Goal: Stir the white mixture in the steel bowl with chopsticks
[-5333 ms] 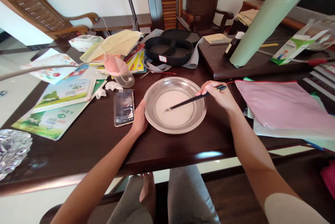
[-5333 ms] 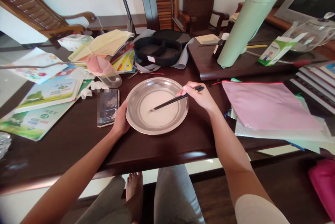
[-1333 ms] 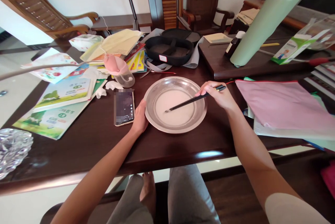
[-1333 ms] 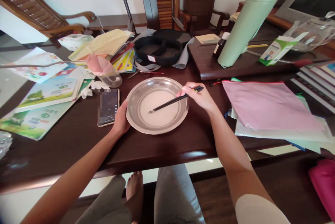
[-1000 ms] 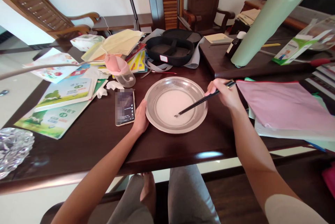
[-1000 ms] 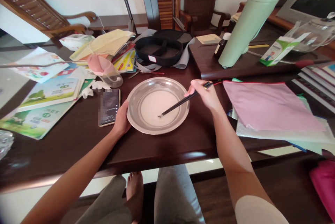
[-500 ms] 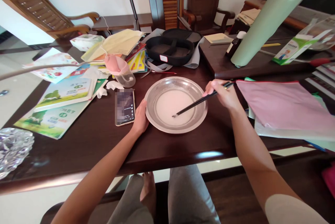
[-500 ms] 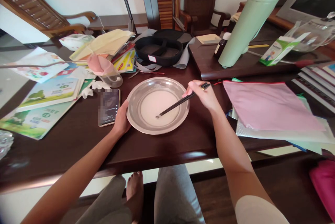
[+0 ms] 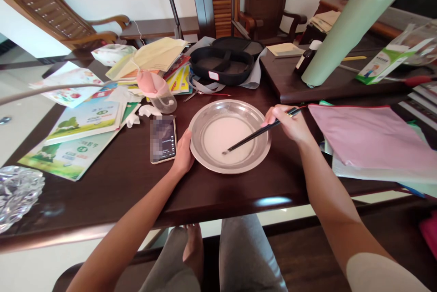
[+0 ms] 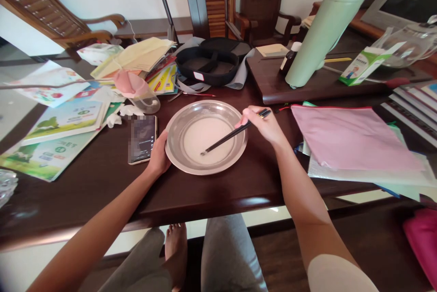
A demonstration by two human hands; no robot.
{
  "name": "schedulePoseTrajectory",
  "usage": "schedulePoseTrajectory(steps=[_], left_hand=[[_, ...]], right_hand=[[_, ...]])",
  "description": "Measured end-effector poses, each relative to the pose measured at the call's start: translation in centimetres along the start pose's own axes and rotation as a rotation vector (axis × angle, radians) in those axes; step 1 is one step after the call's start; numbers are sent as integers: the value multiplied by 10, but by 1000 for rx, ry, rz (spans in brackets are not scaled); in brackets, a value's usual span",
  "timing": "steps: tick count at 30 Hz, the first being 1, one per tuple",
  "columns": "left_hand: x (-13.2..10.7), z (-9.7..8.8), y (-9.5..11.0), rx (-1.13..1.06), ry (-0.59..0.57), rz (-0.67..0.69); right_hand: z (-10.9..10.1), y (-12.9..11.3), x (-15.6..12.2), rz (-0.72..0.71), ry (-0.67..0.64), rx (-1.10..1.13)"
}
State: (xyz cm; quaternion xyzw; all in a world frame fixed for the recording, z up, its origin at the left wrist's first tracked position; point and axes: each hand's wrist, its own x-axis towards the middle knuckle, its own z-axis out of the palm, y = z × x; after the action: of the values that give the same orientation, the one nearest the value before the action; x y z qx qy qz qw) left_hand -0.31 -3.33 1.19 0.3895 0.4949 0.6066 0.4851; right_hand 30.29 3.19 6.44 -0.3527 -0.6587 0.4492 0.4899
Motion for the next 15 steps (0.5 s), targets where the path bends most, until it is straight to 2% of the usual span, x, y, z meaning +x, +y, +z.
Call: schedulePoseTrajectory(steps=[3, 8, 10, 12, 15], left_hand=[[0, 1, 2, 14, 0, 11], [-2, 3, 6, 72, 18, 28], [-2, 3, 7, 74, 17, 22], [-2, 3, 6, 59, 6, 15], [-1, 2, 4, 25, -3, 8]], right_hand=[[6, -5, 0, -18, -49, -37], [-6, -2, 2, -34, 206, -42], [-10, 2, 3, -43, 246, -8], [-9, 4, 2, -35, 191, 16], [1, 0, 0, -3, 27, 4]])
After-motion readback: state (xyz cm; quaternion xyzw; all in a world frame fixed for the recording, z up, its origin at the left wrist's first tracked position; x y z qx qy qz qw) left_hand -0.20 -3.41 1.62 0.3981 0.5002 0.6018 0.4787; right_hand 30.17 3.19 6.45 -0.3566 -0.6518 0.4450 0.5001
